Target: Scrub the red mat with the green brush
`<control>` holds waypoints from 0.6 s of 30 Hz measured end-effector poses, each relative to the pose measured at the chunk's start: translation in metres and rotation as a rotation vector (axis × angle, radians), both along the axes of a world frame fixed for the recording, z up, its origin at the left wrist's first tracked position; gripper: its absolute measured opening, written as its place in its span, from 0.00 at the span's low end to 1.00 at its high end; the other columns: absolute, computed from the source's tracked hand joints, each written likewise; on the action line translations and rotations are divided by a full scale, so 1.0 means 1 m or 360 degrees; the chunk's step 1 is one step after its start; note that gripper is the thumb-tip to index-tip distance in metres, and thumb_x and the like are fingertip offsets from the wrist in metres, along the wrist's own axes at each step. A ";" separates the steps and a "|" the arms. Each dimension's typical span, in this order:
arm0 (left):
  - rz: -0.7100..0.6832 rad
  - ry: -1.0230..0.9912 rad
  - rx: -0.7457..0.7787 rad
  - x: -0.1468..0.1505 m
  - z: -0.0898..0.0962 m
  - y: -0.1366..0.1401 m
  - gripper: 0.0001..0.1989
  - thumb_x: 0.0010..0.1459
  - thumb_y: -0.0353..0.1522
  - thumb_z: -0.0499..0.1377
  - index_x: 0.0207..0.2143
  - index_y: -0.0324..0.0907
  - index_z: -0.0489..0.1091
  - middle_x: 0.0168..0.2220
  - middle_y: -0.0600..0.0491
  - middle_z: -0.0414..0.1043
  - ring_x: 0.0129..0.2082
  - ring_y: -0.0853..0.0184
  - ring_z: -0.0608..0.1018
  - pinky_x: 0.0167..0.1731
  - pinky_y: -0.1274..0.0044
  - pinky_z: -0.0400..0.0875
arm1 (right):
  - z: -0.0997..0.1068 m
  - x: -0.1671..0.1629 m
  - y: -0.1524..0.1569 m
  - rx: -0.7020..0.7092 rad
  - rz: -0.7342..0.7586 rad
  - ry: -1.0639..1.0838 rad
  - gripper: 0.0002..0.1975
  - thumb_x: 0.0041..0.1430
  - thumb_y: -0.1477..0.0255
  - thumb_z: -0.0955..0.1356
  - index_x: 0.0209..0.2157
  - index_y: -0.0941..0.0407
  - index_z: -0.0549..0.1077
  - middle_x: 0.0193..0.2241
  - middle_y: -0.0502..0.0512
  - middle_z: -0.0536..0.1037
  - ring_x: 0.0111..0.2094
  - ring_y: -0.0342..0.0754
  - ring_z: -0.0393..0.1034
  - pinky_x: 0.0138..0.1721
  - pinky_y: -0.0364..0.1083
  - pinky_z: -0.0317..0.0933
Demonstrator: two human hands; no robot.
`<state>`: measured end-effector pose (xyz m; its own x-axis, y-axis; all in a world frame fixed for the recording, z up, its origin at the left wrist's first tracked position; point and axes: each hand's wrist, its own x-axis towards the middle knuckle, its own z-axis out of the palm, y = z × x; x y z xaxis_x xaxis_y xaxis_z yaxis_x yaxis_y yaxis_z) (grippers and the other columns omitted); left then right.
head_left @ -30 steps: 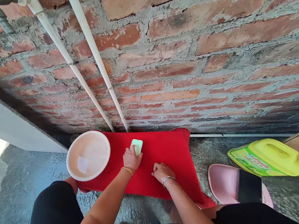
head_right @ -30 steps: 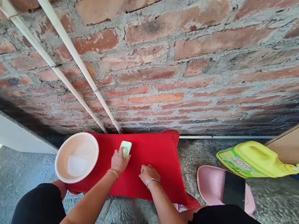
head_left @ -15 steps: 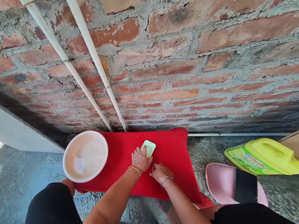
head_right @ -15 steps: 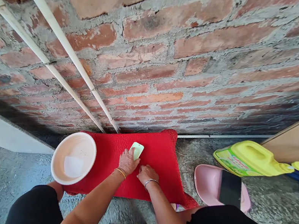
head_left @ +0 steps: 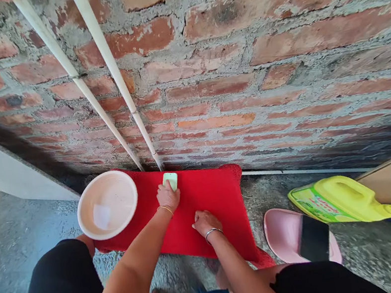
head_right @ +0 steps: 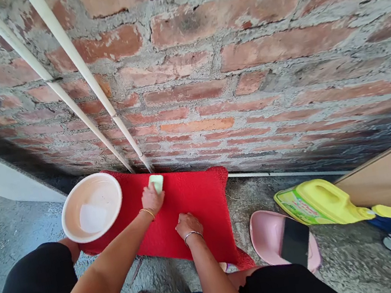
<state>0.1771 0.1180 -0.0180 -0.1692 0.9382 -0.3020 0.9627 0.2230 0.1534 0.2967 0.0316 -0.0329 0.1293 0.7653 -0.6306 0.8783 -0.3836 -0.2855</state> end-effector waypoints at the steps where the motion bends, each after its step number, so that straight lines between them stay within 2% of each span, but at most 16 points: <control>1: -0.0192 -0.0029 -0.0045 0.013 -0.002 -0.009 0.31 0.56 0.44 0.54 0.59 0.43 0.53 0.50 0.41 0.63 0.47 0.57 0.71 0.43 0.70 0.65 | 0.000 0.000 0.000 0.0002 -0.0008 -0.0004 0.08 0.50 0.71 0.69 0.35 0.51 0.75 0.41 0.55 0.76 0.42 0.49 0.71 0.36 0.43 0.60; 3: -0.0498 -0.0094 -0.0085 0.030 -0.003 -0.027 0.30 0.56 0.45 0.54 0.59 0.47 0.54 0.51 0.44 0.62 0.49 0.58 0.70 0.45 0.70 0.64 | 0.001 0.000 0.000 -0.0002 -0.0008 -0.0002 0.09 0.49 0.71 0.70 0.36 0.51 0.75 0.41 0.56 0.76 0.42 0.50 0.72 0.35 0.43 0.60; 5: -0.0578 -0.0149 -0.0077 0.031 -0.004 -0.041 0.29 0.56 0.46 0.53 0.59 0.48 0.53 0.51 0.45 0.62 0.49 0.59 0.70 0.46 0.70 0.64 | 0.000 0.001 -0.001 0.0004 0.0007 0.0020 0.09 0.49 0.71 0.70 0.35 0.51 0.75 0.40 0.56 0.76 0.42 0.50 0.72 0.35 0.43 0.59; 7: -0.0443 -0.0180 -0.0045 0.015 -0.003 -0.048 0.29 0.57 0.46 0.52 0.58 0.47 0.53 0.49 0.46 0.63 0.47 0.60 0.71 0.45 0.72 0.64 | -0.001 0.002 -0.003 0.0039 0.0018 0.0050 0.07 0.48 0.70 0.70 0.33 0.51 0.75 0.39 0.54 0.77 0.41 0.49 0.71 0.34 0.43 0.58; 9: -0.0202 -0.0164 -0.0011 -0.013 -0.002 -0.051 0.28 0.58 0.46 0.52 0.58 0.45 0.53 0.47 0.46 0.65 0.44 0.62 0.73 0.44 0.73 0.65 | -0.001 0.005 -0.005 0.0088 -0.0018 0.0089 0.05 0.49 0.69 0.70 0.32 0.51 0.74 0.38 0.51 0.77 0.40 0.47 0.71 0.33 0.42 0.57; 13: 0.0158 -0.0022 0.0028 -0.064 0.000 -0.057 0.28 0.59 0.44 0.51 0.58 0.41 0.53 0.46 0.42 0.65 0.42 0.60 0.74 0.41 0.72 0.66 | 0.004 0.020 -0.008 0.0284 -0.0264 0.0041 0.07 0.56 0.69 0.64 0.35 0.50 0.74 0.36 0.51 0.76 0.38 0.44 0.70 0.34 0.41 0.58; 15: 0.0208 0.0027 0.0028 -0.069 -0.001 -0.065 0.29 0.59 0.43 0.51 0.58 0.39 0.53 0.46 0.41 0.65 0.43 0.59 0.74 0.40 0.71 0.66 | 0.008 0.032 -0.010 0.0443 -0.0419 -0.0142 0.09 0.57 0.68 0.64 0.38 0.51 0.74 0.40 0.55 0.74 0.41 0.47 0.69 0.38 0.42 0.59; 18: 0.0089 0.0046 0.0017 -0.045 -0.006 -0.085 0.29 0.58 0.41 0.52 0.59 0.40 0.53 0.47 0.41 0.64 0.44 0.58 0.72 0.41 0.71 0.66 | 0.010 0.053 -0.015 0.0516 -0.0701 -0.0409 0.14 0.56 0.65 0.64 0.44 0.50 0.73 0.48 0.60 0.70 0.46 0.53 0.67 0.43 0.47 0.59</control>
<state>0.1321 0.0327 -0.0245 -0.2301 0.9301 -0.2863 0.9528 0.2751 0.1282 0.3497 0.0166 -0.0229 0.5952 0.7530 -0.2805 0.7128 -0.6559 -0.2485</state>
